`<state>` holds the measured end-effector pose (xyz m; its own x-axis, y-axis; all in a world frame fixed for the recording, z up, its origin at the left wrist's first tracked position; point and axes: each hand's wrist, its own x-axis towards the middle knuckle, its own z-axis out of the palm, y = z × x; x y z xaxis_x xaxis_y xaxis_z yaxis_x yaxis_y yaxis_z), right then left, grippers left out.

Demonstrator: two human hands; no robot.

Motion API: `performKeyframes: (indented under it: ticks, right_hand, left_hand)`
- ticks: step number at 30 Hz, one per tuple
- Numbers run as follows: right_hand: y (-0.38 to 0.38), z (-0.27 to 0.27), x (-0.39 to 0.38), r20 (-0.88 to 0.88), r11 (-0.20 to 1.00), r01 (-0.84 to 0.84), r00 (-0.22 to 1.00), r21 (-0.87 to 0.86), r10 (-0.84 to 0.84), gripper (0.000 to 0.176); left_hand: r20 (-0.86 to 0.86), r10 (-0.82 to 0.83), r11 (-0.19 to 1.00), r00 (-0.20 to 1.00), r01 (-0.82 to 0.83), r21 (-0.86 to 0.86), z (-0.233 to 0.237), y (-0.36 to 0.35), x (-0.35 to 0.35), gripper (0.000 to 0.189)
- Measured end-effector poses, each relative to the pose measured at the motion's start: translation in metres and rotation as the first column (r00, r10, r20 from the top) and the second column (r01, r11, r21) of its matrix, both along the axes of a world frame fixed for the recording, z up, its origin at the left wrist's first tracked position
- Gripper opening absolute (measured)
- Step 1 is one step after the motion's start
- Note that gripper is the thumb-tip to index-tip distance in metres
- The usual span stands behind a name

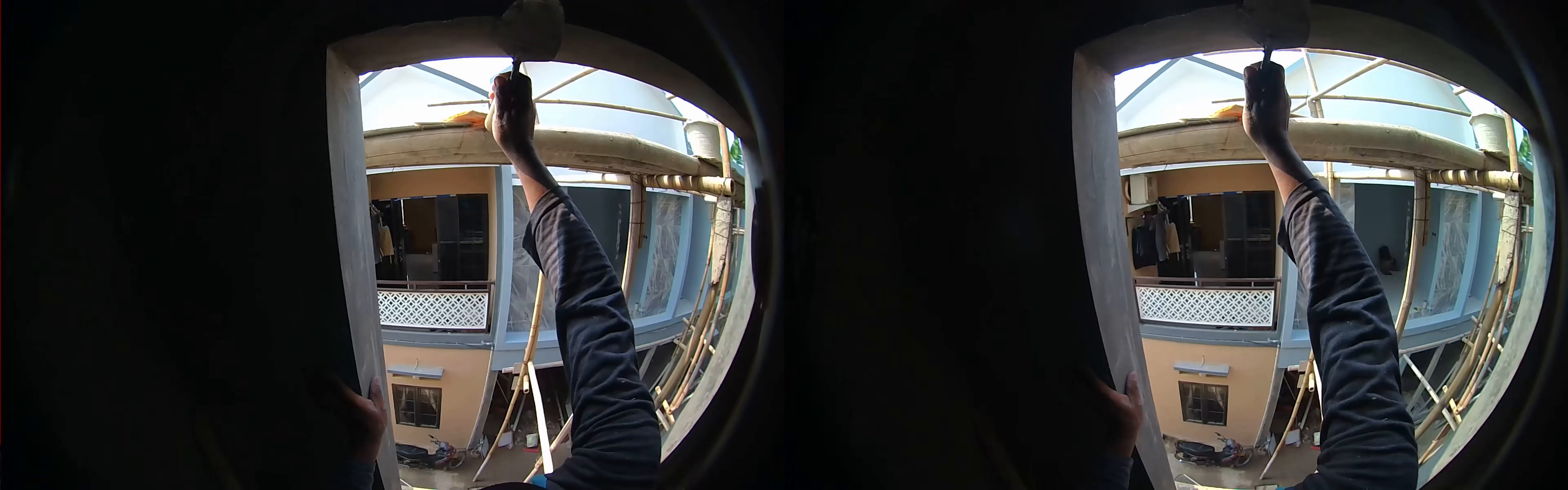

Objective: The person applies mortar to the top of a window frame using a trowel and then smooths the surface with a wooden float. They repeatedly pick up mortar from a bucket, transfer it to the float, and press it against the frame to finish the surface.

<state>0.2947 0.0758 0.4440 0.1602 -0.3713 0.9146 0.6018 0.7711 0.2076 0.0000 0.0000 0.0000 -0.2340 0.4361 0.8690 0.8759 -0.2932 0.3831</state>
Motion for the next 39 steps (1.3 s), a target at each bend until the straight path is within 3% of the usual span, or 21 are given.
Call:
performKeyframes:
  ticks: [2, 6, 9, 19, 29, 39]
  right_hand:
    - [0.005, -0.004, -0.003, 0.015, 0.977, 0.179, 0.983, 0.117, -0.182, 0.015]
    - [0.01, 0.008, -0.025, 0.071, 0.998, 0.047, 0.996, 0.043, -0.05, 0.015]
    - [0.011, -0.003, -0.041, 0.064, 0.987, 0.16, 0.985, 0.024, -0.161, 0.015]
    - [0.037, 0.009, -0.074, 0.161, 0.986, 0.164, 0.973, 0.035, -0.168, 0.017]
    - [0.045, 0.011, -0.1, 0.178, 0.95, 0.31, 0.934, 0.022, -0.309, 0.017]
    - [0.047, 0.006, -0.074, 0.237, 0.879, 0.456, 0.877, -0.139, -0.418, 0.02]
  left_hand:
    - [-0.001, -0.009, 0.999, 1.0, 0.009, -0.035, -0.002, -0.007, -0.002, 0.091]
    - [0.027, -0.025, 1.0, 0.999, 0.024, 0.01, 0.007, -0.003, 0.012, 0.091]
    - [0.071, -0.063, 0.998, 0.995, 0.064, -0.013, 0.0, -0.001, 0.014, 0.091]
    - [0.032, -0.03, 0.999, 0.999, 0.03, 0.014, 0.004, 0.003, 0.016, 0.089]
    - [0.044, -0.006, 1.0, 0.999, 0.007, -0.006, 0.001, 0.009, 0.014, 0.088]
    - [0.042, -0.029, 0.999, 0.999, 0.029, 0.023, 0.003, 0.012, 0.015, 0.087]
